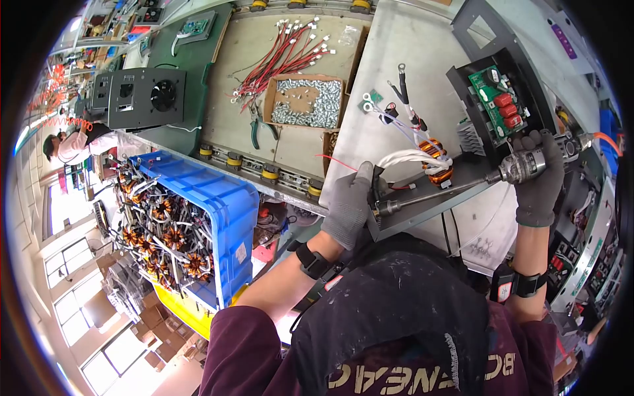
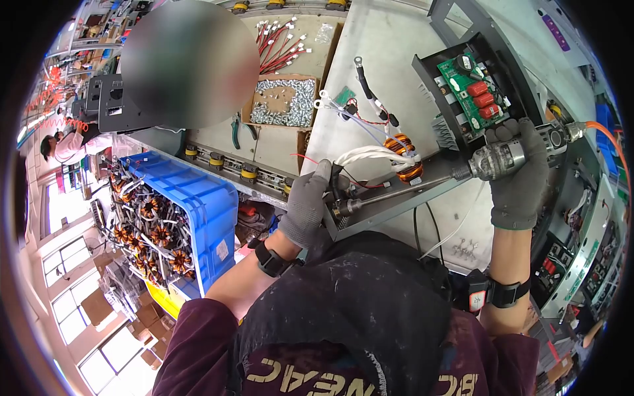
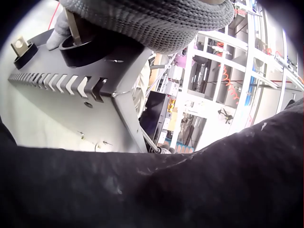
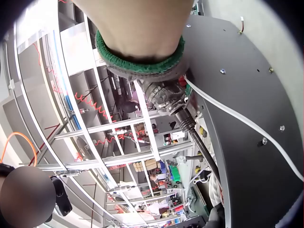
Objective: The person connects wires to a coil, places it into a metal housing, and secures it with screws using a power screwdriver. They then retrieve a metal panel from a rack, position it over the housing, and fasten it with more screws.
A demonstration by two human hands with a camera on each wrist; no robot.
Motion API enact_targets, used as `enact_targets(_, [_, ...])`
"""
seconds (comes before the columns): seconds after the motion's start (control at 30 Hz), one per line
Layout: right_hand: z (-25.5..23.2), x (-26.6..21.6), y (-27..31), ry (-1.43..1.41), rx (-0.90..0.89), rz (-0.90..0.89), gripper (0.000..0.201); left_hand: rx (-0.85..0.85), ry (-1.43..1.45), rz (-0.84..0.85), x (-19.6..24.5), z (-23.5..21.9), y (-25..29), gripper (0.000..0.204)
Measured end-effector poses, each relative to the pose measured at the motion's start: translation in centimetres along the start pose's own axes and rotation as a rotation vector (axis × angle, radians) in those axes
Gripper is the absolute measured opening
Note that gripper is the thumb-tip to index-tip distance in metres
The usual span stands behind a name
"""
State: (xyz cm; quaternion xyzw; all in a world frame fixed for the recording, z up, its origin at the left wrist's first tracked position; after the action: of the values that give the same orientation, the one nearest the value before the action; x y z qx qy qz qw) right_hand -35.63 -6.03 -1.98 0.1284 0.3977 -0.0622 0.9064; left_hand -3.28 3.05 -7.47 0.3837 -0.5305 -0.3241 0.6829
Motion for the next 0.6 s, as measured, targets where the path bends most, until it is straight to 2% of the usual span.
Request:
enact_targets(0.07, [0.1,0.1,0.0,-0.022,-0.015,-0.002,0.018,0.006,-0.004,-0.021,0.3,0.1,0.5,0.045])
enact_targets(0.1, [0.4,0.1,0.1,-0.021,-0.018,-0.007,0.018,0.018,-0.061,0.021,0.8,0.2,0.9,0.046])
enact_targets(0.17, [1.0,-0.1,0.4,0.032,0.089,-0.041,0.017,0.019,-0.118,0.078,1.5,0.2,1.4,0.046])
enact_targets(0.23, [2.4,-0.1,1.0,0.081,0.105,-0.063,0.016,0.056,-0.158,0.021,1.2,-0.1,1.1,0.047])
enact_targets(0.27, [2.5,-0.5,0.9,0.124,0.126,-0.077,0.017,0.066,-0.237,0.059,0.9,-0.6,0.5,0.047])
enact_targets(0.33, [1.6,-0.2,0.5,0.058,0.098,-0.058,0.018,0.075,-0.123,0.078,0.7,-0.4,0.5,0.046])
enact_targets(0.4, [0.5,0.2,0.7,0.062,0.187,-0.038,0.018,0.001,-0.122,0.06,-0.3,-0.9,-0.5,0.043])
enact_targets(0.47, [1.0,0.1,1.0,0.126,0.226,-0.025,0.019,-0.045,-0.138,0.152,0.6,-0.6,0.2,0.041])
enact_targets(0.53, [1.1,0.1,0.9,0.129,0.22,-0.047,0.019,-0.04,-0.334,0.257,1.1,-0.8,0.7,0.042])
enact_targets(0.6, [1.5,0.2,0.9,0.085,0.162,-0.046,0.022,-0.063,-0.242,0.165,1.3,-0.6,1.2,0.042])
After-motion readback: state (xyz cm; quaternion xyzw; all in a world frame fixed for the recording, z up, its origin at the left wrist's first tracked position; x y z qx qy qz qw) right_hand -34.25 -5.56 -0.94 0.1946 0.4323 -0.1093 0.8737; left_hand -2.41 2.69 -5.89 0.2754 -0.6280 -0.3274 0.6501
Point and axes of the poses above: each hand's wrist, its own y-axis away from the middle knuckle, its own z-axis out of the palm, x = y × z, the point moved 7 cm from there along -y, towards the middle knuckle, and after that the axes turned 10 degrees about -z, right-handed, at the moved point
